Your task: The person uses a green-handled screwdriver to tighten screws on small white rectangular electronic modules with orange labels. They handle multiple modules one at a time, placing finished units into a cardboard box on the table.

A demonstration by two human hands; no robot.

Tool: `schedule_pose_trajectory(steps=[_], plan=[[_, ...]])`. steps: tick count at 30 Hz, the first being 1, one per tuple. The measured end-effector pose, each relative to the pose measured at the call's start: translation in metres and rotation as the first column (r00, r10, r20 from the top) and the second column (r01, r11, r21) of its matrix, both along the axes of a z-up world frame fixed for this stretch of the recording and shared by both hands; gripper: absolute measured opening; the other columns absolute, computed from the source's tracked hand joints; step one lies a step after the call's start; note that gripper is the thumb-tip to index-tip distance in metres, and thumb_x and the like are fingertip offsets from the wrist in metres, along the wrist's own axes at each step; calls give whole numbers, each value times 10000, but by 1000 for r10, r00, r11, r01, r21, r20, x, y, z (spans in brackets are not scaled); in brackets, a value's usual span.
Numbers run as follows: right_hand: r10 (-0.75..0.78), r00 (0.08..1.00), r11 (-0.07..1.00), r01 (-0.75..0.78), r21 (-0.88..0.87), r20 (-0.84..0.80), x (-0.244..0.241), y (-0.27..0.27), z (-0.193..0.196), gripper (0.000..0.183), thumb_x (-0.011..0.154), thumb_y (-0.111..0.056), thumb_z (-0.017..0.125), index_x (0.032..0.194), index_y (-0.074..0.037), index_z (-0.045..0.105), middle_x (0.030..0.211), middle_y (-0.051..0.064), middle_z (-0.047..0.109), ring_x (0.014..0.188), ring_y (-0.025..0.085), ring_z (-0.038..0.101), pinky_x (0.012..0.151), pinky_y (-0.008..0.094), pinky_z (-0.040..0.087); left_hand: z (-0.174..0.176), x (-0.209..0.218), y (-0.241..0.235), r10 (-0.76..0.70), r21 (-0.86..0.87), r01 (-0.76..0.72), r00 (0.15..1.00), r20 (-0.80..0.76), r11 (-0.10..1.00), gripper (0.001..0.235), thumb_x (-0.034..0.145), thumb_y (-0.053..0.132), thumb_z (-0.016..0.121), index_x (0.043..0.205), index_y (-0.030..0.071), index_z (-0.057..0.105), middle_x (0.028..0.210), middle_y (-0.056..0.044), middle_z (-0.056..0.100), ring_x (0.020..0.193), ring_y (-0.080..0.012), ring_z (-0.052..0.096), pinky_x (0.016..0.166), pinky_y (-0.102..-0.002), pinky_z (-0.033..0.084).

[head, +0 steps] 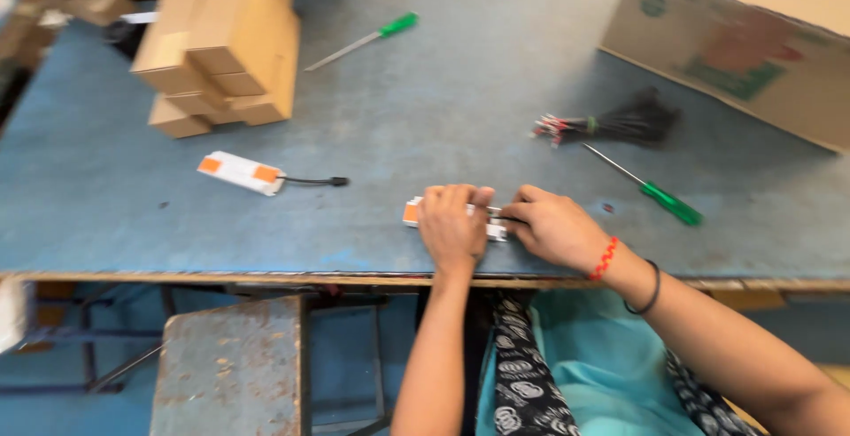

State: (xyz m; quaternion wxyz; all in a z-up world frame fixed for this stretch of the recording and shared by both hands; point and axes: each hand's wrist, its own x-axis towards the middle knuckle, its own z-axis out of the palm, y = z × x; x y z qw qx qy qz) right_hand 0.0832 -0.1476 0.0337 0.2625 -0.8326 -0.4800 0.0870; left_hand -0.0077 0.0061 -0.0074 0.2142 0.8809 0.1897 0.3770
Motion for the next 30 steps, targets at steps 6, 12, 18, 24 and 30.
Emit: schedule_pose_trajectory(steps=[6, 12, 18, 24, 30], plan=[[32, 999, 982, -30, 185, -12, -1, -2, -5, 195, 889, -195, 674, 1015, -94, 783, 949, 89, 706, 872, 303, 696, 776, 427, 560, 5, -1, -2, 28, -100, -23, 998, 51, 995, 441, 1053, 403, 484, 870, 102, 748, 916, -70, 718, 984, -292, 609, 933, -448, 431], [-59, 998, 983, 57, 176, 5, -10, 0, -11, 173, 889, -210, 684, 986, -98, 773, 902, 87, 703, 826, 319, 689, 712, 444, 552, 13, 1, -5, 40, -156, -30, 997, 63, 987, 442, 1070, 324, 469, 795, 99, 732, 814, -57, 717, 918, -270, 623, 928, -432, 434], [-69, 998, 961, 64, 270, 10, -18, -8, -11, 142, 916, -207, 684, 944, -84, 747, 863, 92, 698, 759, 332, 681, 657, 440, 544, 12, 1, -5, 29, -149, -22, 999, 45, 989, 432, 1058, 310, 491, 764, 99, 727, 787, -59, 704, 892, -272, 624, 887, -428, 440], [-49, 999, 950, 51, 308, -15, -31, -32, -13, 137, 914, -189, 690, 953, -63, 727, 875, 110, 708, 768, 330, 686, 670, 429, 549, 11, 9, 2, -261, -178, 260, 965, 19, 949, 334, 1029, 252, 562, 780, 88, 712, 833, -70, 705, 923, -270, 637, 959, -435, 460], [-99, 988, 971, 123, 206, -120, -36, -59, 2, 249, 904, -230, 693, 1065, -43, 729, 879, 129, 725, 738, 320, 698, 650, 416, 556, 14, 18, 0, -378, -33, 391, 906, 193, 920, 157, 1020, 193, 605, 1046, 57, 679, 1111, -79, 713, 1244, -329, 619, 1195, -527, 337]])
